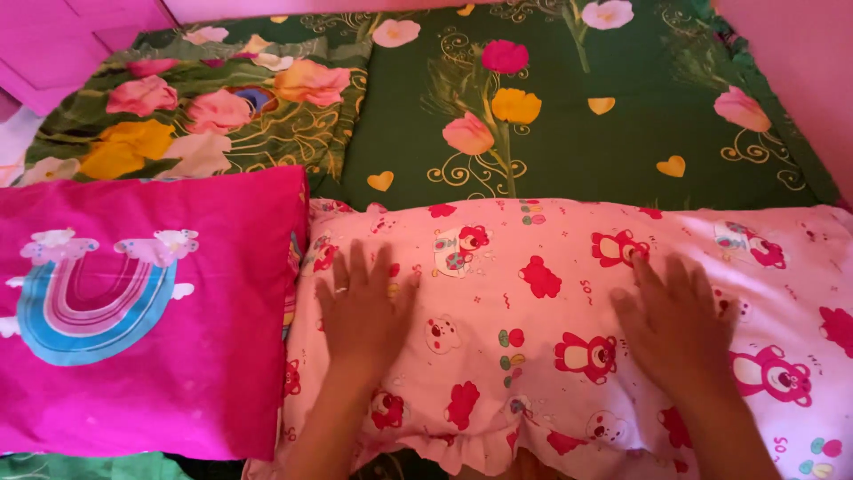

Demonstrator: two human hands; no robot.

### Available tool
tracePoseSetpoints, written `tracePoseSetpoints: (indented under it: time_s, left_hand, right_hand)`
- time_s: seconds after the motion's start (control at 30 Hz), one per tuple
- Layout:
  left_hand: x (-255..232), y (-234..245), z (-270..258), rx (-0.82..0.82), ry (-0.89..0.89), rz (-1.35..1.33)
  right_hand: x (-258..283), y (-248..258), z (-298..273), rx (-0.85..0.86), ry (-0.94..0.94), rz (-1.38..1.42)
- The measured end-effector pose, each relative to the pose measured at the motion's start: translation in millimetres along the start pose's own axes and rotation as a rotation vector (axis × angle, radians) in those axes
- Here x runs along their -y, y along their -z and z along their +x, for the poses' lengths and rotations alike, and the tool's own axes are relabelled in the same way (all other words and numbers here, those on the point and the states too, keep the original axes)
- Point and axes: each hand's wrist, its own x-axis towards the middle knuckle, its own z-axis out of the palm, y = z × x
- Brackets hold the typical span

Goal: Arranging and patting pillows on a bed with colorful floral bedsheets.

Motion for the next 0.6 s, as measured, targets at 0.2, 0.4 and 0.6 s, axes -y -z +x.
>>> tracePoseSetpoints:
  time_s: [0.2,0.4,0.6]
  left_hand:
    - [-61,-15,-34,-0.002,-0.235,-0.044]
    - [-23,-25,-13,0.073,-0.137,0.077]
    - [14,-21,-3,-0.175,-0.002,0.153]
  right_hand:
    - [52,-6,-9,0.009,0.118,-0.021]
    - [20,-1,-10,0.0,0.083,-0.097]
    - [3,19,-6,-0.06,-0.125,-0.082]
